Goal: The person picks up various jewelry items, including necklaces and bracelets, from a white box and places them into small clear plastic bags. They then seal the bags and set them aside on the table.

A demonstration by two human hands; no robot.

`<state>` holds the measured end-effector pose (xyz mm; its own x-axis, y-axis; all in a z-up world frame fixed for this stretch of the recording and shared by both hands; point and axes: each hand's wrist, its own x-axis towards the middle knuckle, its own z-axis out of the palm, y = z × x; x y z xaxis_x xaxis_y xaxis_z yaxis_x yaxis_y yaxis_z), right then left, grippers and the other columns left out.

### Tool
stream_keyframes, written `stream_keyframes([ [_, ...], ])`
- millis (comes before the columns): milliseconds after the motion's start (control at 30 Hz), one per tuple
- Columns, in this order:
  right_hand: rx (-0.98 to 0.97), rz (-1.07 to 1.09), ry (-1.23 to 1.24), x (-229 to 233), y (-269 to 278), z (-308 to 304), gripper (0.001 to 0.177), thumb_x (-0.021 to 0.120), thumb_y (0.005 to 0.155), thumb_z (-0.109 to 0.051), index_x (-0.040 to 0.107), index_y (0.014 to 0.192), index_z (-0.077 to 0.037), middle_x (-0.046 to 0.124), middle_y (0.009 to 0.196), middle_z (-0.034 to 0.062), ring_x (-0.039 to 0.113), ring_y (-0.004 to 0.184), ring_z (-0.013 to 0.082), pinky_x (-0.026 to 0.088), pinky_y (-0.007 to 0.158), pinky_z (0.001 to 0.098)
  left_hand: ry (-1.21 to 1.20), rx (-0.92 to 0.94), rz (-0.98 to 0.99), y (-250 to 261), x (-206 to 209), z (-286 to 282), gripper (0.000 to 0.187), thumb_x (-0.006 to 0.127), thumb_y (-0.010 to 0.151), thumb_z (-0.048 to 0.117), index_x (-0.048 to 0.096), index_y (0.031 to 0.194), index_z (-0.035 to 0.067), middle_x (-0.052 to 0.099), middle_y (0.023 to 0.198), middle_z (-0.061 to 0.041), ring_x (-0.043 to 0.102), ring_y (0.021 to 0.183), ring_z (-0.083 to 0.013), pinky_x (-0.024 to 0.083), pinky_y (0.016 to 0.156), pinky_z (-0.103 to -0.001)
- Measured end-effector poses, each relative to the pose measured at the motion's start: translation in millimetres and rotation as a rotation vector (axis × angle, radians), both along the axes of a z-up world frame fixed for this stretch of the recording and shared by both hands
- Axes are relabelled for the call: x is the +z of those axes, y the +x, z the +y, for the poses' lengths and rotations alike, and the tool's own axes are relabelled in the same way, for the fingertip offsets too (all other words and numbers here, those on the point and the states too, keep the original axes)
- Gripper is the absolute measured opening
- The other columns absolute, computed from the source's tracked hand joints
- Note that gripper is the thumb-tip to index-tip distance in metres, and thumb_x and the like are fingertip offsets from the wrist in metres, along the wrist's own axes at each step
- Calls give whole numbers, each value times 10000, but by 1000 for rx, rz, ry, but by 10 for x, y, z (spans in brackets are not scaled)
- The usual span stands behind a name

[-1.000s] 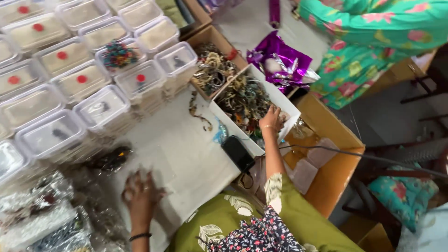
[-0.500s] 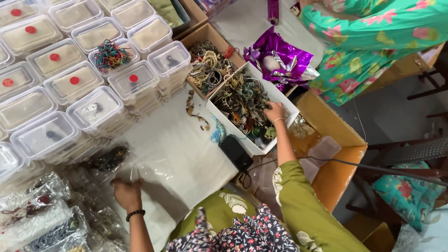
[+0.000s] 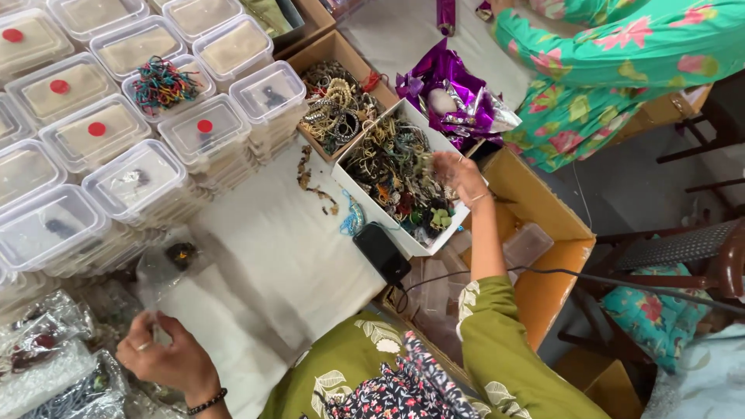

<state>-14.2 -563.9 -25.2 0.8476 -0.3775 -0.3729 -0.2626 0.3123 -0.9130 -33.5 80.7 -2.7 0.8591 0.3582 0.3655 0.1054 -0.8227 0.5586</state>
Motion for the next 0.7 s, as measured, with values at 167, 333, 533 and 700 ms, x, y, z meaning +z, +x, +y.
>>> stream_keyframes([
  [167,98,492,-1206,-1140,-112,-631,267,698,890,-160,763,1135,-79,749,1061,188,719,970,358,570,837,439,347,-275,-104,-120,-70,-358,206,737,1021,77,734,1185,203,663,1193,-20,572,1196,-251,445,1046,-414],
  [333,138,707,-1599,-1429,-264,-541,272,703,808,-74,773,1070,-92,736,1062,224,705,988,431,576,832,495,507,-423,157,-381,-780,-638,298,693,935,166,727,1229,200,674,1333,-2,589,1273,-234,434,1056,-431],
  [533,-46,533,-1166,-296,-251,-523,451,919,664,-137,776,1089,-80,748,948,106,741,842,252,587,779,354,466,-409,193,-369,-699,-569,320,635,946,239,698,1244,141,659,1316,-57,595,1218,-294,440,1015,-488],
  [700,-61,113,-663,844,-151,-149,543,878,754,-13,706,1269,-21,733,921,63,680,799,124,553,714,252,454,-572,213,-344,-971,-424,310,614,945,177,700,1223,68,693,1258,-88,638,1173,-315,500,985,-448],
])
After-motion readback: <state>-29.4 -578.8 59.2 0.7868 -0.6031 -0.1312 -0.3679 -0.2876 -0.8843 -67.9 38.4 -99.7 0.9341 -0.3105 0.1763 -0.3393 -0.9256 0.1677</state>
